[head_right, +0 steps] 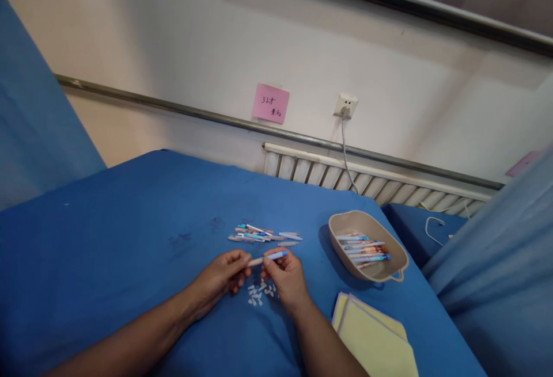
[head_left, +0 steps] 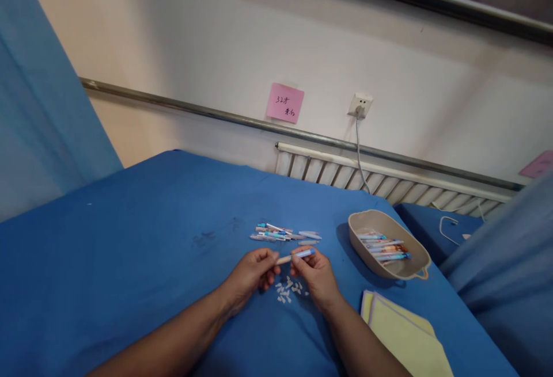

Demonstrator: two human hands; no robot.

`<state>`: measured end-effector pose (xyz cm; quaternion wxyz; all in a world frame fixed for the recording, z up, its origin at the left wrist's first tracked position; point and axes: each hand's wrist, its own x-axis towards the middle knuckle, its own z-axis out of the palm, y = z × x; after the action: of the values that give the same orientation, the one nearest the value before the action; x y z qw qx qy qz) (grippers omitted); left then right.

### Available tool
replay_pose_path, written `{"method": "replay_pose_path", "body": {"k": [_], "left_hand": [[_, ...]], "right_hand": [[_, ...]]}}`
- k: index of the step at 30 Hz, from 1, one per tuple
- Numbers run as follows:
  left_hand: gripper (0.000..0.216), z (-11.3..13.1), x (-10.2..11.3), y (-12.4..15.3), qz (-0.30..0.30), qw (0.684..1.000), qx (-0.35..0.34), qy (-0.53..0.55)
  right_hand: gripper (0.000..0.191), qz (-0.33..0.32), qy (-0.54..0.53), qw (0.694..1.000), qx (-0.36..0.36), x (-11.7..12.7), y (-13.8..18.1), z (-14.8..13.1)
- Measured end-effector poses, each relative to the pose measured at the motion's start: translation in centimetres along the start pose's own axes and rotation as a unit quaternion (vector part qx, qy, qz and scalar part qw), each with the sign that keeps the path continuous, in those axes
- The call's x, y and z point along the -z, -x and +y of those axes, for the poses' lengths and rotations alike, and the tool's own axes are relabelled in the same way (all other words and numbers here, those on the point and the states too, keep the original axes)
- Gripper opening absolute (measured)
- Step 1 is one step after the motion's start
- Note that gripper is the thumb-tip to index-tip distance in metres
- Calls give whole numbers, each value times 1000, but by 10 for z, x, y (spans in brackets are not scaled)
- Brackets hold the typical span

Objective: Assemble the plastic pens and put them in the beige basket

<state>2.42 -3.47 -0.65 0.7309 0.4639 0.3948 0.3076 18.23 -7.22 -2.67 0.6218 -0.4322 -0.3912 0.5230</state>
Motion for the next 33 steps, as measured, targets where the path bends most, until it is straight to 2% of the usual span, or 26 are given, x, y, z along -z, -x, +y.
{"method": "replay_pose_path", "body": {"k": [3, 5, 9, 12, 16, 23, 33], "left_hand": [[38, 1, 1, 0, 12, 999, -51, 10], [46, 2, 1, 1, 3, 999, -36, 35], [37, 1, 2, -1, -11, 1000, 24, 0], [33, 1, 3, -3, 3, 998, -21, -62], [31, 2, 4, -3, 0, 994, -57, -92], [35, -5, 1, 1, -79, 984, -68, -148], [36, -8, 2, -1, -72, 986, -49, -139]], "right_hand": [[29, 5, 4, 1000, 5, 0, 0, -2], [29, 11, 8, 1000, 10, 1, 0, -2], [29, 8, 20, 1000, 9, 0, 0, -3], [31, 5, 25, 1000, 11, -1, 1, -6], [31, 6, 32, 999, 17, -1, 1, -5], [33, -72, 43, 996, -10, -2, 4, 6], [32, -43, 74, 996, 8, 5, 2, -5]]}}
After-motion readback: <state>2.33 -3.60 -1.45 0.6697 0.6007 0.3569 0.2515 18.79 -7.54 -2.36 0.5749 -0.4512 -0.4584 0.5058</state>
